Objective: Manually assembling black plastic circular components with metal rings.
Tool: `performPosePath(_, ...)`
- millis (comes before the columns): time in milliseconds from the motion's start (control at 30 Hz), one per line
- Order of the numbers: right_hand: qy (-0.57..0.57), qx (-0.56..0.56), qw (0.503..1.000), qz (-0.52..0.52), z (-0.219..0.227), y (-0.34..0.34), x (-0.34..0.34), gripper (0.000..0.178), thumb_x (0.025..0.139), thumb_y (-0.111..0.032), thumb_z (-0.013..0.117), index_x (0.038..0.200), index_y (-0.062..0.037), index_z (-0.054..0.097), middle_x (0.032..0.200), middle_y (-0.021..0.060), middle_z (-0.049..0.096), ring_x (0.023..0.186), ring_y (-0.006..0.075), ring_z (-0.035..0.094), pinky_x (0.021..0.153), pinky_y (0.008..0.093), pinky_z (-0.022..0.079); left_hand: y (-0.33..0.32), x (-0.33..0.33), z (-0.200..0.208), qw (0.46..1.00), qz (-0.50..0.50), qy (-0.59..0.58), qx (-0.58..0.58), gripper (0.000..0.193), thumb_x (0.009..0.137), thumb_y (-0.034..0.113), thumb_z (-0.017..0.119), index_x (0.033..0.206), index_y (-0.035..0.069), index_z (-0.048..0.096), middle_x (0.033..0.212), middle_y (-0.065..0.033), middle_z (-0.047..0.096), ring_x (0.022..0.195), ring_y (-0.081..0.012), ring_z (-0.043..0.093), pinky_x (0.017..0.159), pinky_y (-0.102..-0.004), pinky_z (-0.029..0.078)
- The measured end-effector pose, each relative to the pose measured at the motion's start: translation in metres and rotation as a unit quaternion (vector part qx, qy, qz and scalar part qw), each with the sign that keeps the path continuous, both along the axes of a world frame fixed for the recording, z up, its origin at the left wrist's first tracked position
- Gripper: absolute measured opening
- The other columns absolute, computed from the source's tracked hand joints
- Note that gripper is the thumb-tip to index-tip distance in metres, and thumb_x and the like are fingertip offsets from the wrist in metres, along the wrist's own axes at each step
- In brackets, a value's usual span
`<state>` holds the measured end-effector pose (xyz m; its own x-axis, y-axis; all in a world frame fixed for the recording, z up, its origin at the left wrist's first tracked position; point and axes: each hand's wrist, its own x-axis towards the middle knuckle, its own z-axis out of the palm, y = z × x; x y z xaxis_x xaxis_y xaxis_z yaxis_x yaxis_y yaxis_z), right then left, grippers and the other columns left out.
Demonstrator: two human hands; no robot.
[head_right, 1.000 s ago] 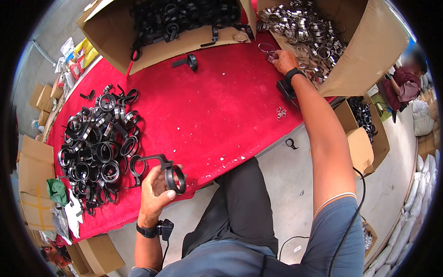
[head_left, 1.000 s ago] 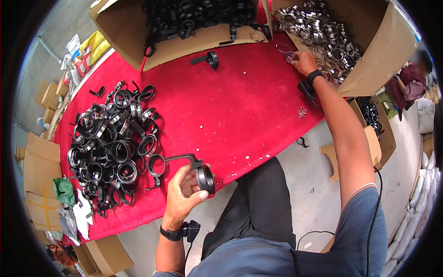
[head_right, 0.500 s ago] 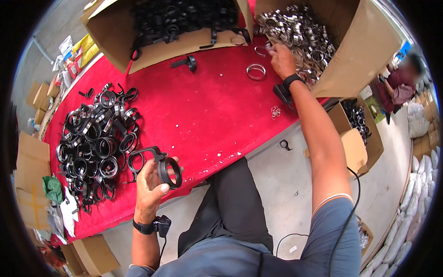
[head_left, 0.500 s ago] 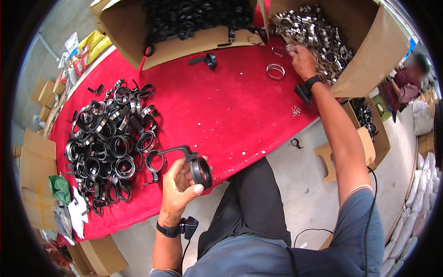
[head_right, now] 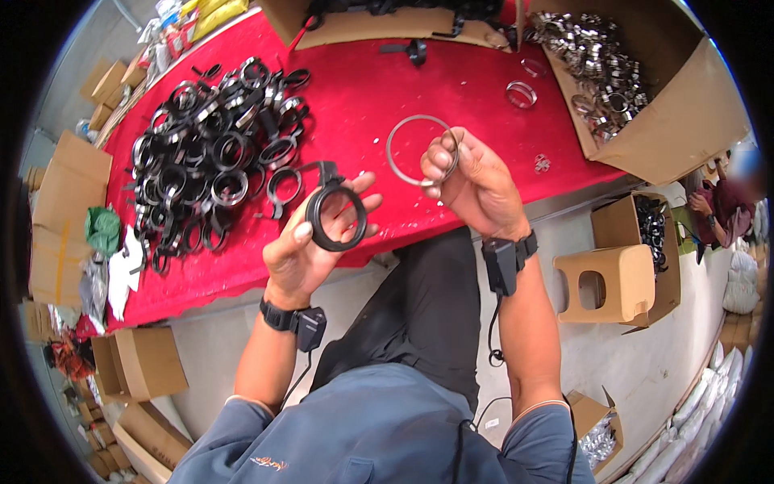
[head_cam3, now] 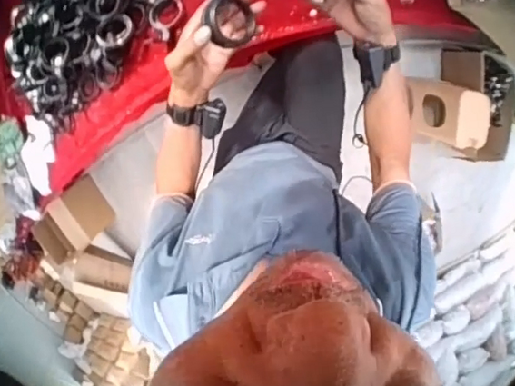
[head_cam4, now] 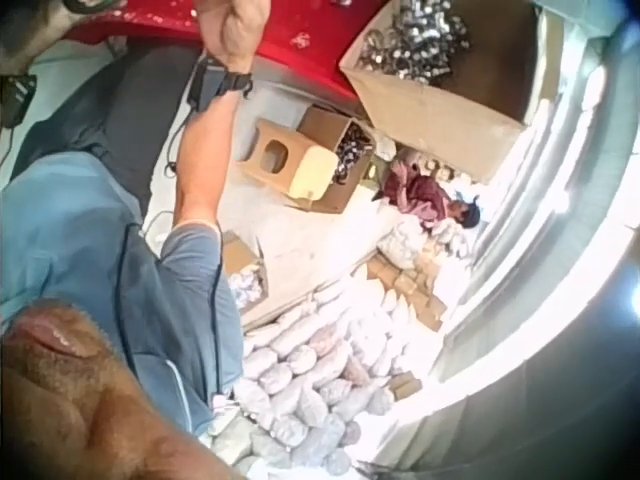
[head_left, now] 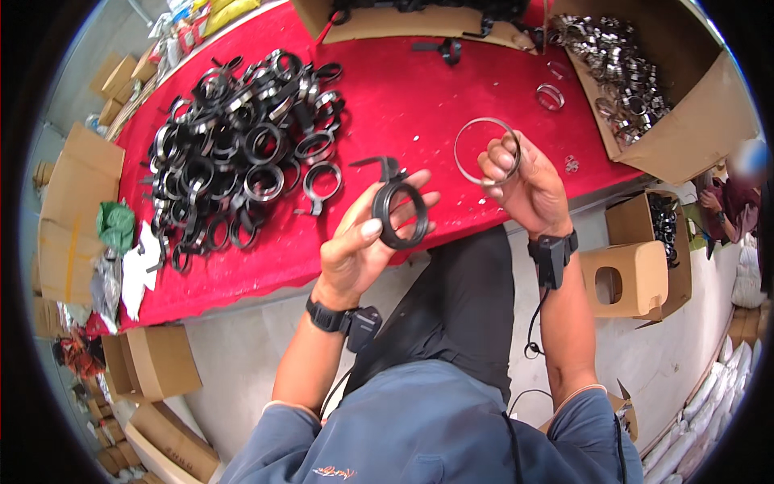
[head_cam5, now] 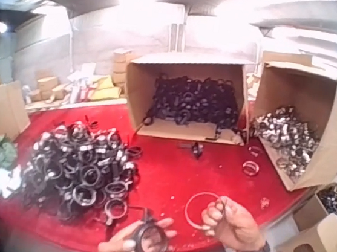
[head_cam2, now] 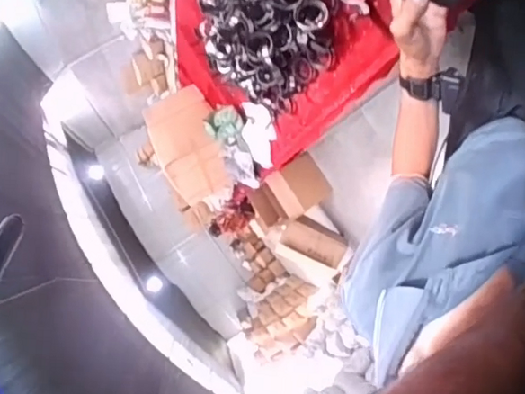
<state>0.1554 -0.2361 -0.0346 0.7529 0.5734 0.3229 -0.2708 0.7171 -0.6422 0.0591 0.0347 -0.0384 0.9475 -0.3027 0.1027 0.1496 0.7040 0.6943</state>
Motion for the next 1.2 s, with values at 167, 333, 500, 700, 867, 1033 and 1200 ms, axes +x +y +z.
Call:
performPosePath(167, 0.062, 0.005, 0.998, 0.015, -0.024, 0.032, -0.048, 0.027, 0.111, -0.028, 0.064, 0.127, -0.0078, 0.058, 0.110, 0.0034, 0.058, 0.097, 0.0153, 0.058, 0.077, 0.0313, 0.052, 0.002, -0.025, 0.004, 0.999, -0.037, 0.002, -0.032, 0.098, 0.079, 0.042, 0.080, 0.157, -0.006, 0.045, 0.162, -0.0313, 0.044, 0.151, -0.0465, 0.045, 0.124, -0.0574, 0.041)
performPosePath(333, 0.124, -0.030, 0.992, -0.025, -0.030, 0.043, -0.081, 0.037, 0.102, -0.030, 0.076, 0.122, -0.0065, 0.056, 0.099, 0.0024, 0.053, 0.089, 0.0163, 0.052, 0.076, 0.0324, 0.048, 0.004, -0.050, -0.005, 0.997, -0.045, -0.030, -0.048, 0.098, 0.077, 0.040, 0.081, 0.153, -0.010, 0.045, 0.144, -0.0267, 0.058, 0.140, -0.0430, 0.055, 0.123, -0.0556, 0.043)
performPosePath(500, 0.112, -0.062, 0.992, -0.002, -0.026, 0.032, -0.098, 0.040, 0.111, -0.029, 0.063, 0.142, -0.0050, 0.054, 0.131, 0.0128, 0.066, 0.119, 0.0247, 0.067, 0.092, 0.0409, 0.059, 0.005, -0.062, 0.009, 0.997, -0.048, -0.043, -0.036, 0.098, 0.078, 0.041, 0.081, 0.153, -0.011, 0.044, 0.144, -0.0276, 0.058, 0.140, -0.0440, 0.055, 0.123, -0.0558, 0.043)
performPosePath(700, 0.092, -0.062, 0.994, 0.021, -0.021, 0.031, -0.107, 0.066, 0.108, -0.035, 0.068, 0.160, -0.0037, 0.041, 0.153, 0.0178, 0.059, 0.142, 0.0353, 0.058, 0.115, 0.0493, 0.051, 0.004, -0.065, 0.009, 0.985, -0.040, 0.035, -0.164, 0.097, 0.084, 0.045, 0.082, 0.153, -0.010, 0.042, 0.150, -0.0272, 0.053, 0.143, -0.0464, 0.052, 0.125, -0.0539, 0.043)
performPosePath(867, 0.053, -0.042, 0.998, -0.012, -0.008, 0.053, -0.125, 0.087, 0.101, -0.041, 0.076, 0.166, -0.0039, 0.032, 0.168, 0.0211, 0.043, 0.154, 0.0394, 0.045, 0.125, 0.0521, 0.040, 0.006, -0.070, 0.000, 0.973, -0.059, 0.060, -0.215, 0.098, 0.086, 0.046, 0.081, 0.157, -0.008, 0.039, 0.153, -0.0269, 0.051, 0.147, -0.0438, 0.049, 0.126, -0.0533, 0.043)
performPosePath(1033, -0.006, -0.081, 0.991, -0.108, 0.003, 0.061, -0.138, 0.099, 0.097, -0.041, 0.082, 0.169, -0.0054, 0.024, 0.170, 0.0277, 0.037, 0.158, 0.0478, 0.035, 0.129, 0.0558, 0.032, -0.004, -0.078, -0.007, 0.956, -0.085, 0.109, -0.258, 0.097, 0.087, 0.041, 0.077, 0.162, -0.005, 0.036, 0.159, -0.0276, 0.050, 0.150, -0.0418, 0.048, 0.129, -0.0540, 0.036)
performPosePath(1200, -0.017, -0.099, 0.983, -0.155, 0.008, 0.039, -0.142, 0.101, 0.095, -0.042, 0.083, 0.168, -0.0068, 0.024, 0.163, 0.0290, 0.044, 0.153, 0.0517, 0.041, 0.128, 0.0629, 0.032, -0.015, -0.076, -0.008, 0.950, -0.158, 0.055, -0.263, 0.082, 0.093, 0.033, 0.073, 0.159, -0.003, 0.042, 0.157, -0.0202, 0.055, 0.150, -0.0355, 0.051, 0.125, -0.0547, 0.041)
